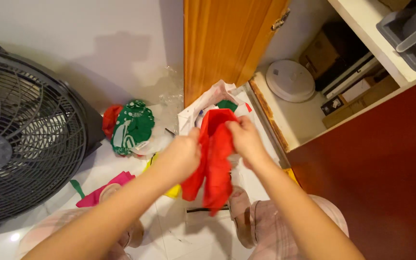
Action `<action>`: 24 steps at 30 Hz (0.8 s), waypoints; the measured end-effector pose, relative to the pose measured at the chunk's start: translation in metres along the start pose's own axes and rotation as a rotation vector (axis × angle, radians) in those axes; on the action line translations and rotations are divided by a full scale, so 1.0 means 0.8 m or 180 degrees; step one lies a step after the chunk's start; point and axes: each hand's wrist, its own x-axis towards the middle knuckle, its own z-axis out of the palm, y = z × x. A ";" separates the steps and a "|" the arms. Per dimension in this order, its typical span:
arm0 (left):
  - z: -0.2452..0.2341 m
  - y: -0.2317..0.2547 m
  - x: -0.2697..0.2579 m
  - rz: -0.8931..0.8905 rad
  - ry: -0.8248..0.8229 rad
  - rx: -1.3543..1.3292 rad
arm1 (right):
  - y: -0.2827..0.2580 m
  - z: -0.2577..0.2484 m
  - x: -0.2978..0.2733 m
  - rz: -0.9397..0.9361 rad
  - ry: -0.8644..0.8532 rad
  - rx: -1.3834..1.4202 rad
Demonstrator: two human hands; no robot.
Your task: The person sits on the floor and folds a red reusable shopping bag. They smooth the bag, fold it into a compact rectangle, and place it on a pile of other folded bags.
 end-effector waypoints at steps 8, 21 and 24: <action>-0.026 0.017 -0.001 -0.0009 -0.0472 0.0085 | -0.046 -0.004 -0.027 0.0367 -0.1963 0.1702; -0.151 -0.069 0.048 0.0289 -0.0614 -0.4366 | -0.061 -0.068 0.011 -0.1690 -0.1667 -0.0725; -0.153 -0.085 0.049 0.0418 -0.0434 -0.4469 | -0.064 -0.066 0.010 -0.1374 -0.1933 -0.1287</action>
